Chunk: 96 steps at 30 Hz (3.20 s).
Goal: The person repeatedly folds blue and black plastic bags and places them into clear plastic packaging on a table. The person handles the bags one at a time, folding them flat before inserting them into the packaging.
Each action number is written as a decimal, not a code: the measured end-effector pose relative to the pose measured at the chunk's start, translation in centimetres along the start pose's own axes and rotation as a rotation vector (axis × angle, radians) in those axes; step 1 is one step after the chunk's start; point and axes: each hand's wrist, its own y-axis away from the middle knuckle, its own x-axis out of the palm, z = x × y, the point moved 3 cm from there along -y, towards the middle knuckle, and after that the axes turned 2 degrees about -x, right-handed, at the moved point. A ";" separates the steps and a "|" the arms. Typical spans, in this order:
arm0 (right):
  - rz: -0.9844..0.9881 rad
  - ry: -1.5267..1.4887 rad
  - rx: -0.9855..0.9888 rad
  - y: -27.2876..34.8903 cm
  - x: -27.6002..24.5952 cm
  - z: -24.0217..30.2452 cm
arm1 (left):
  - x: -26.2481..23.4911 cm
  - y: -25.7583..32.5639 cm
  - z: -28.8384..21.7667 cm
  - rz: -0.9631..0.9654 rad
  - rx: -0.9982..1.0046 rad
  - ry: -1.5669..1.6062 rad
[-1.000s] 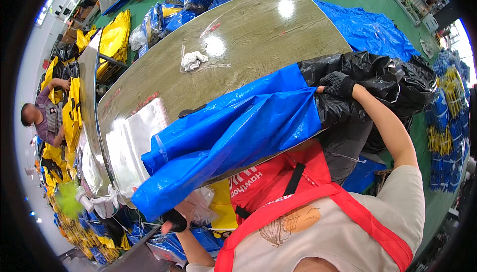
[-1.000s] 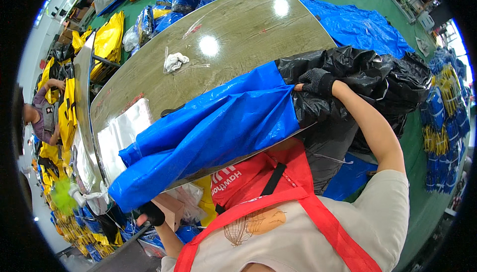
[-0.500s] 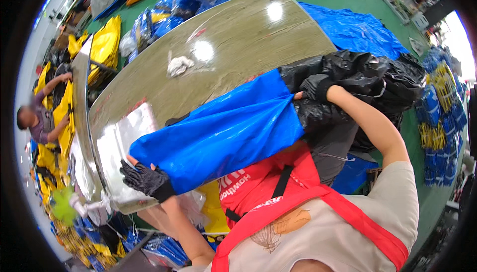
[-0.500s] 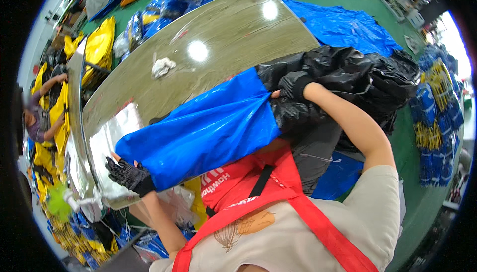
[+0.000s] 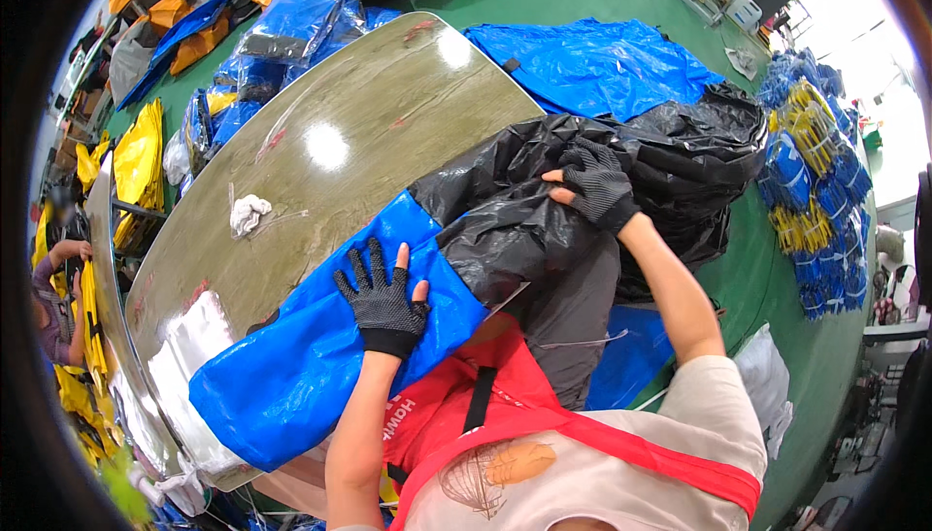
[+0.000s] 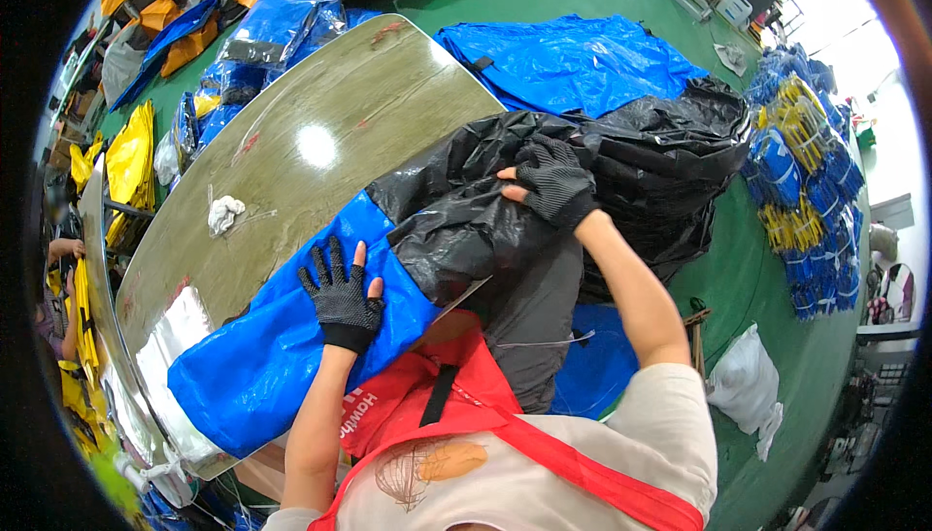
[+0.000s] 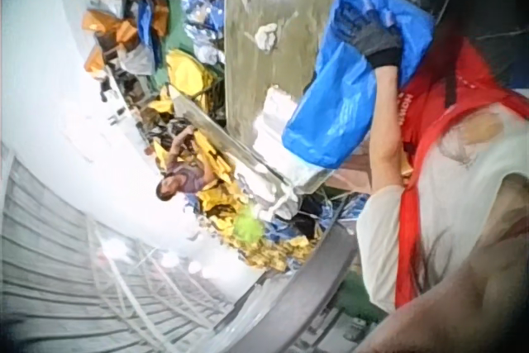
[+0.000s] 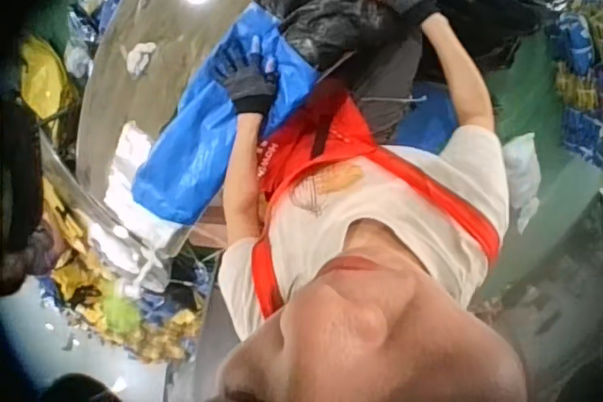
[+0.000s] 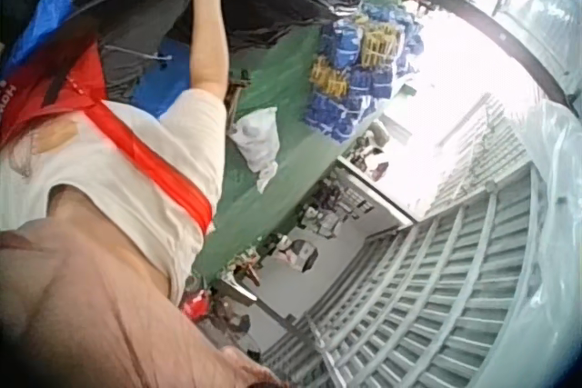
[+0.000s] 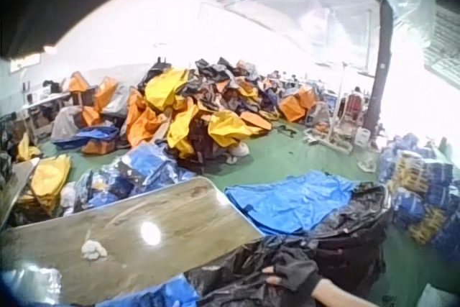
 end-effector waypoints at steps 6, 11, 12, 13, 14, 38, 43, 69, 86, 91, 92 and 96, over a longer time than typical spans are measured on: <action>-0.173 0.142 0.010 -1.4 1.3 0.5 | 0.6 -2.1 -0.7 0.015 -0.186 0.046; -0.579 0.017 0.034 -0.4 -1.5 2.7 | 2.1 -7.1 -7.0 -0.126 -0.062 0.162; -0.805 0.007 0.151 1.3 -2.2 3.5 | 2.8 -7.6 -6.6 -0.133 -0.090 0.132; -1.015 -0.368 0.350 3.3 1.0 1.2 | 3.1 -7.7 -6.8 -0.130 -0.108 0.108; -0.940 -0.843 0.468 4.0 3.1 0.8 | 3.3 -7.4 -7.0 -0.138 -0.116 0.117; -0.315 -0.126 -0.554 0.2 4.0 25.2 | -5.5 8.7 -3.9 0.387 0.629 0.599; 0.085 -0.069 -0.537 0.6 4.5 26.8 | -11.2 5.4 6.3 -0.391 0.132 -0.164; 0.151 -0.019 -0.371 -3.9 12.9 36.0 | -20.2 14.7 17.9 0.035 -0.647 1.464; 0.414 -0.615 -0.203 6.9 5.1 31.5 | -3.1 -3.3 -2.6 0.048 0.554 0.343; -0.305 -0.397 -0.138 1.4 0.2 20.9 | -8.7 -1.9 -3.7 0.377 0.700 0.212; -0.365 -0.366 -0.053 1.6 1.5 18.4 | -9.5 -3.3 -3.0 0.369 0.872 -0.050; -0.328 -0.333 -0.113 2.9 3.5 17.4 | -10.4 -9.4 -2.0 0.150 0.993 -0.133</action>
